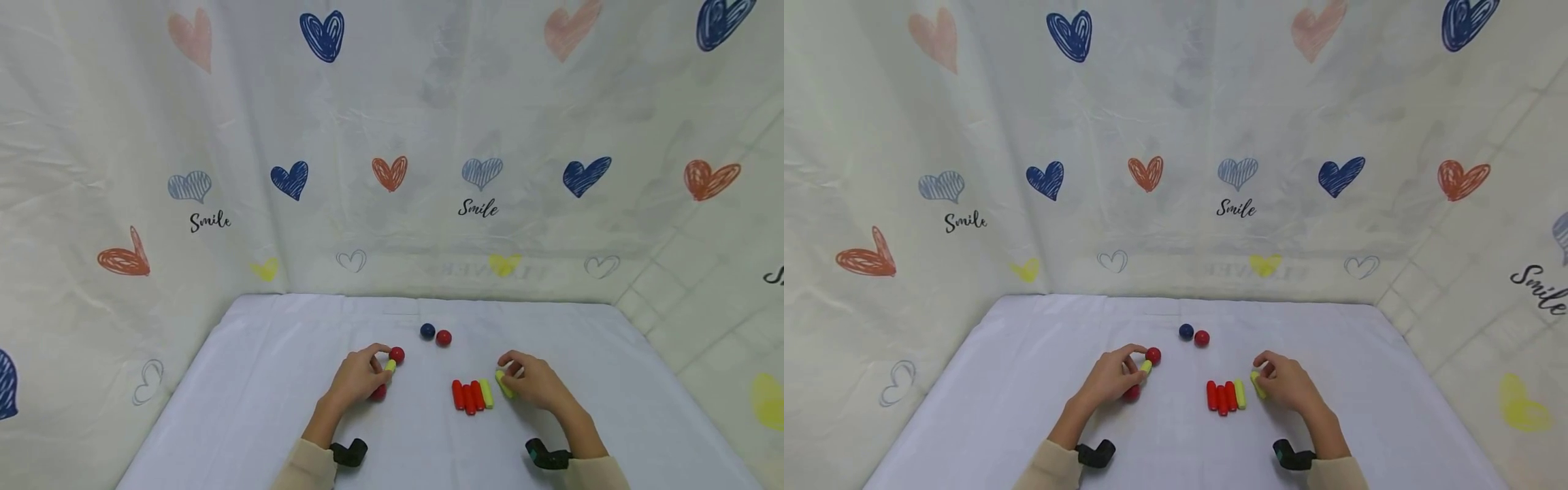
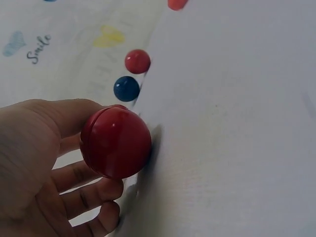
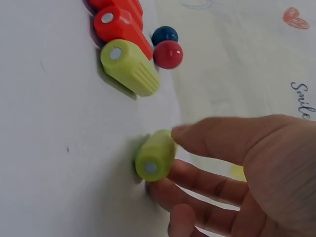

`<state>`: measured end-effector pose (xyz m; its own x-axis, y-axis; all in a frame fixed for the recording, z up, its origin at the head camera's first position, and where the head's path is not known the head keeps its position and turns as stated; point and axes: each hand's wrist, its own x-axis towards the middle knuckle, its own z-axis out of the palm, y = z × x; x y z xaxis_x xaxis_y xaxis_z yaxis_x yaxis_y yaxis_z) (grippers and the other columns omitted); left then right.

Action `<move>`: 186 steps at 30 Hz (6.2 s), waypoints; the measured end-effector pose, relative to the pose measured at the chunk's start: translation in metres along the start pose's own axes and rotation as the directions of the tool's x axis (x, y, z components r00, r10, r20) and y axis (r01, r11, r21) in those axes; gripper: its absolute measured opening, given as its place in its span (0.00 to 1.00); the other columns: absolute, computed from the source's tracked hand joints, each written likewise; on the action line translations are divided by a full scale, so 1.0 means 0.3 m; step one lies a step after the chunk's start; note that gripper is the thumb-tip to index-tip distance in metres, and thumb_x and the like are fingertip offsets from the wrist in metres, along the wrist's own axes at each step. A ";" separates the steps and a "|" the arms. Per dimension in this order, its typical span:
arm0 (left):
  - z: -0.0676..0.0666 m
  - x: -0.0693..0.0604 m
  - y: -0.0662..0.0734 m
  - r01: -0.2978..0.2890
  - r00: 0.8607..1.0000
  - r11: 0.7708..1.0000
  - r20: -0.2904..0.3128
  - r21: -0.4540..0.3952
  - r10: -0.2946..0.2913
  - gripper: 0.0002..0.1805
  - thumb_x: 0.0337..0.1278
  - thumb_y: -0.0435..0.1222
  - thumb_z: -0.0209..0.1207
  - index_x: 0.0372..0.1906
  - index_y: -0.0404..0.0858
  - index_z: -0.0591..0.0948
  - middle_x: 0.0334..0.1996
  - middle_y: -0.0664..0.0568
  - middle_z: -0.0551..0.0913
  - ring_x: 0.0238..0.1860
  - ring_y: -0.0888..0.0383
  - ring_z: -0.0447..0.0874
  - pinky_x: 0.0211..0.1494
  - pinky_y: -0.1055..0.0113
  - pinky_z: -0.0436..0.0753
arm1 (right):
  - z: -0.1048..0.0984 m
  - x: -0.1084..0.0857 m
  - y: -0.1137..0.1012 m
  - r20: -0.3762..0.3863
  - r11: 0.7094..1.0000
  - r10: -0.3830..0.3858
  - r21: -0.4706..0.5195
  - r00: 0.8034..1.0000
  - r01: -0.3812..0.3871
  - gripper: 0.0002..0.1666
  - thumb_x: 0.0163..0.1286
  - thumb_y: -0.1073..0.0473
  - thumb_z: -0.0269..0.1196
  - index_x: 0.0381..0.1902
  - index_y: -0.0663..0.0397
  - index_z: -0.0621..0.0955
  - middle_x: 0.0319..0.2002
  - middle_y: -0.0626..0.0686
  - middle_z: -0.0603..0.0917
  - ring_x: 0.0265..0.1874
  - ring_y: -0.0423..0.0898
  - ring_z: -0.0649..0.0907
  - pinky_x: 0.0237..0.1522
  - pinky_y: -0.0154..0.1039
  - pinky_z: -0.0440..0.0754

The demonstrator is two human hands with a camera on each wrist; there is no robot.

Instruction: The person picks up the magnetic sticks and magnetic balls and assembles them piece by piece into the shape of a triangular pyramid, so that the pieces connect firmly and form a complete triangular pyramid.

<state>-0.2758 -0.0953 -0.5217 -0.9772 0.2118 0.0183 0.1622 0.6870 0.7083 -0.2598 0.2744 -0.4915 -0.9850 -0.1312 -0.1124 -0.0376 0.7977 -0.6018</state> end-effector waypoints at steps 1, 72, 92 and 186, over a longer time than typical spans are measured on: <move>0.002 0.000 -0.002 0.002 1.000 1.000 0.004 0.000 -0.002 0.24 0.61 0.43 0.68 0.63 0.52 0.79 0.30 0.59 0.81 0.28 0.60 0.77 0.29 0.67 0.77 | -0.003 -0.001 0.003 0.001 1.000 0.002 0.002 1.000 -0.002 0.15 0.67 0.62 0.67 0.52 0.53 0.81 0.38 0.52 0.83 0.34 0.46 0.79 0.33 0.39 0.79; 0.012 0.007 -0.012 -0.069 0.996 0.991 0.043 -0.117 0.074 0.28 0.63 0.38 0.67 0.68 0.49 0.76 0.49 0.49 0.85 0.30 0.59 0.76 0.31 0.68 0.78 | 0.354 0.145 -0.370 0.103 0.946 -0.163 0.300 0.981 0.125 0.19 0.67 0.59 0.69 0.55 0.48 0.80 0.39 0.52 0.84 0.29 0.46 0.81 0.28 0.39 0.83; 0.004 0.003 -0.003 -0.073 0.995 0.993 0.056 -0.095 0.078 0.29 0.63 0.40 0.67 0.68 0.48 0.77 0.41 0.54 0.84 0.27 0.61 0.76 0.31 0.68 0.77 | 0.340 0.138 -0.382 0.133 0.954 -0.172 0.271 0.976 0.131 0.25 0.63 0.61 0.72 0.58 0.50 0.79 0.40 0.51 0.84 0.35 0.47 0.81 0.33 0.40 0.84; -0.010 0.010 -0.032 -0.013 1.000 0.989 -0.005 -0.148 0.012 0.10 0.63 0.40 0.68 0.47 0.51 0.84 0.37 0.56 0.83 0.33 0.59 0.77 0.35 0.68 0.76 | 0.122 0.208 -0.253 0.113 0.924 -0.160 0.366 0.981 0.108 0.20 0.66 0.66 0.67 0.56 0.52 0.78 0.51 0.58 0.81 0.39 0.49 0.82 0.30 0.41 0.86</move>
<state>-0.2809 -0.1033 -0.5264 -0.9757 0.2168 0.0306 0.1527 0.5738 0.8046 -0.3123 0.1840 -0.4817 -0.9407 -0.3230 -0.1037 -0.0799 0.5080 -0.8576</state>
